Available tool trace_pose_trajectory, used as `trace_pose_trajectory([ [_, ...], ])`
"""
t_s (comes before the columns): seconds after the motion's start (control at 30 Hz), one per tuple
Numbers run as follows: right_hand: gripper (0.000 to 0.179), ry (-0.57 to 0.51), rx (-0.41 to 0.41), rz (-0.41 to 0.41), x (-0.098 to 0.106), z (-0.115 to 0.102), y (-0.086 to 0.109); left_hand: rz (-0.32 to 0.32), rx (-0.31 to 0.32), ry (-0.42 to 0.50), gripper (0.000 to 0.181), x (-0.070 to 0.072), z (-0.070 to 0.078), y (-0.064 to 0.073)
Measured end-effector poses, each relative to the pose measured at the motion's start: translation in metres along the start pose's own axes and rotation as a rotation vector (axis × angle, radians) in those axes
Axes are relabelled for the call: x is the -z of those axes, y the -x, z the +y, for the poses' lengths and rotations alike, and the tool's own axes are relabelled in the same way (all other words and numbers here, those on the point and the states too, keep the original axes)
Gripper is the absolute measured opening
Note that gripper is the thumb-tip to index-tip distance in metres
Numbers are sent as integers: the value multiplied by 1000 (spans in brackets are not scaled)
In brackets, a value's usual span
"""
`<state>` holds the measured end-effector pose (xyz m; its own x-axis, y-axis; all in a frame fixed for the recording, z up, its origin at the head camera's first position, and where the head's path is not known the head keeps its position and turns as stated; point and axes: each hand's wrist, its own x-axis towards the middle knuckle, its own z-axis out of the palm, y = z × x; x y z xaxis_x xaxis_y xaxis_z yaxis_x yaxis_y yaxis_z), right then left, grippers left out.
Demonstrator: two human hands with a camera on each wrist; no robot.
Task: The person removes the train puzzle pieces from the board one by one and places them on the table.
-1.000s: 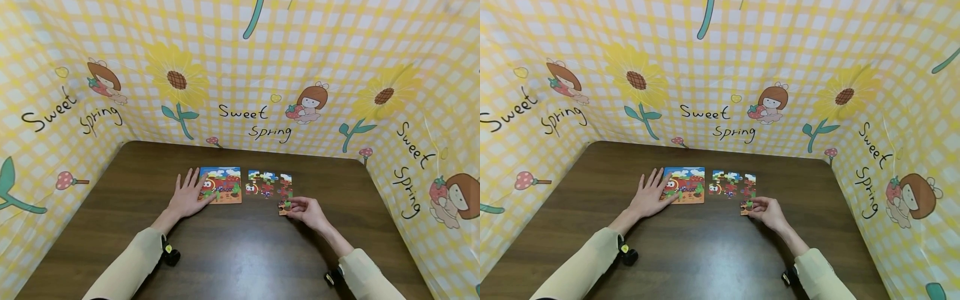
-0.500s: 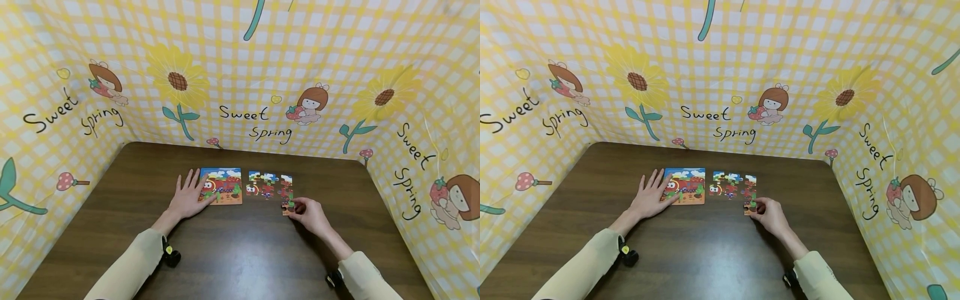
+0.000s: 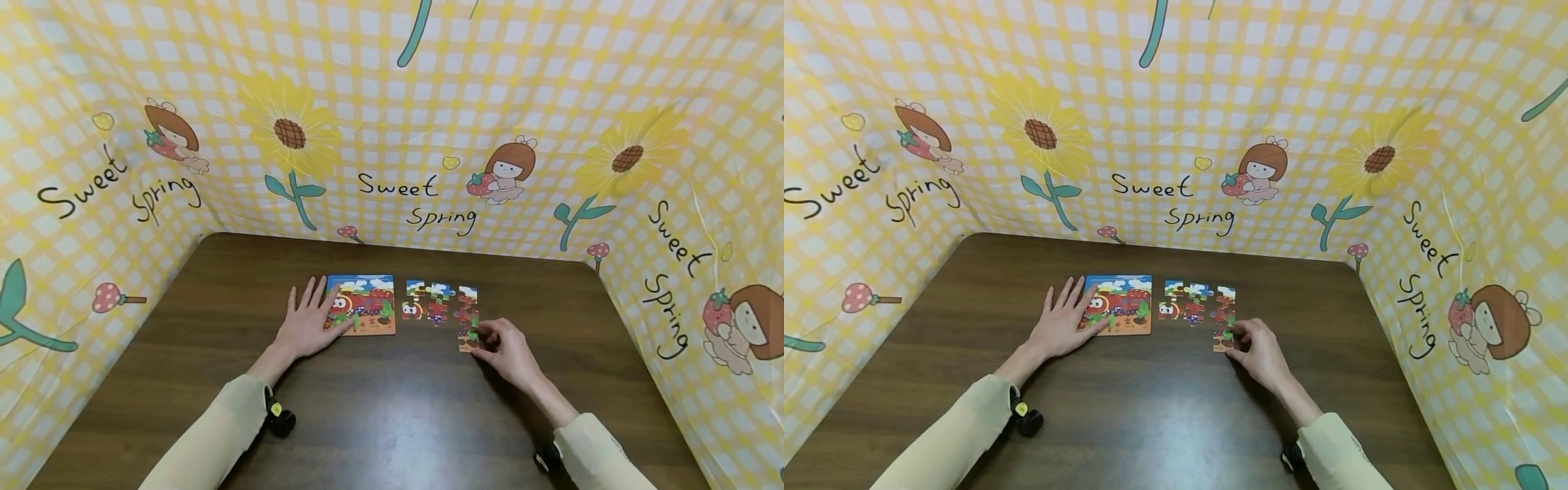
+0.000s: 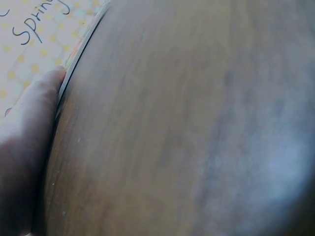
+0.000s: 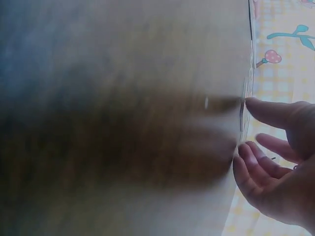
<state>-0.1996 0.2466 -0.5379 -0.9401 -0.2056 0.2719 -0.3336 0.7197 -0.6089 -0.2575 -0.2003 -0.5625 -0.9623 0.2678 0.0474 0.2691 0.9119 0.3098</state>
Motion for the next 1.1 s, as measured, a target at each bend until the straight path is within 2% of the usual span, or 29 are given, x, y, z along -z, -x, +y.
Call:
trace_pose_trajectory([
  [0.1,56,-18,88,53,-7,15,-2,0,1,1,100,0,0,0],
  [0.2,62,-4,102,60,-7,9,-6,-1,-1,-3,100,-1,1,0],
  [0.3,70,14,61,5,-3,-19,-10,-2,-4,-1,100,-2,1,-1],
  [0.4,78,11,27,-49,-6,-37,-18,-3,-6,4,101,-4,1,-2],
  [0.47,81,4,33,-73,-11,-47,-24,-5,-5,8,101,-5,0,-2],
  [0.5,82,-3,41,-83,-15,-50,-28,-4,-5,9,101,-5,0,-2],
  [0.53,83,-24,74,-84,-22,-44,-33,-2,-4,10,101,-4,-1,-2],
  [0.63,85,-60,103,-116,-34,-54,-44,6,-5,12,101,-3,-3,-1],
  [0.87,84,-116,134,-186,-64,-73,-67,24,-12,24,97,-1,-4,-1],
  [0.97,83,-135,131,-227,-73,-81,-77,31,-6,44,91,-1,-3,-1],
  [1.03,84,-165,93,-257,-72,-97,-81,44,-4,69,89,-1,-2,-1],
  [1.1,85,-162,75,-271,-78,-102,-85,55,-1,83,89,1,-2,0],
])
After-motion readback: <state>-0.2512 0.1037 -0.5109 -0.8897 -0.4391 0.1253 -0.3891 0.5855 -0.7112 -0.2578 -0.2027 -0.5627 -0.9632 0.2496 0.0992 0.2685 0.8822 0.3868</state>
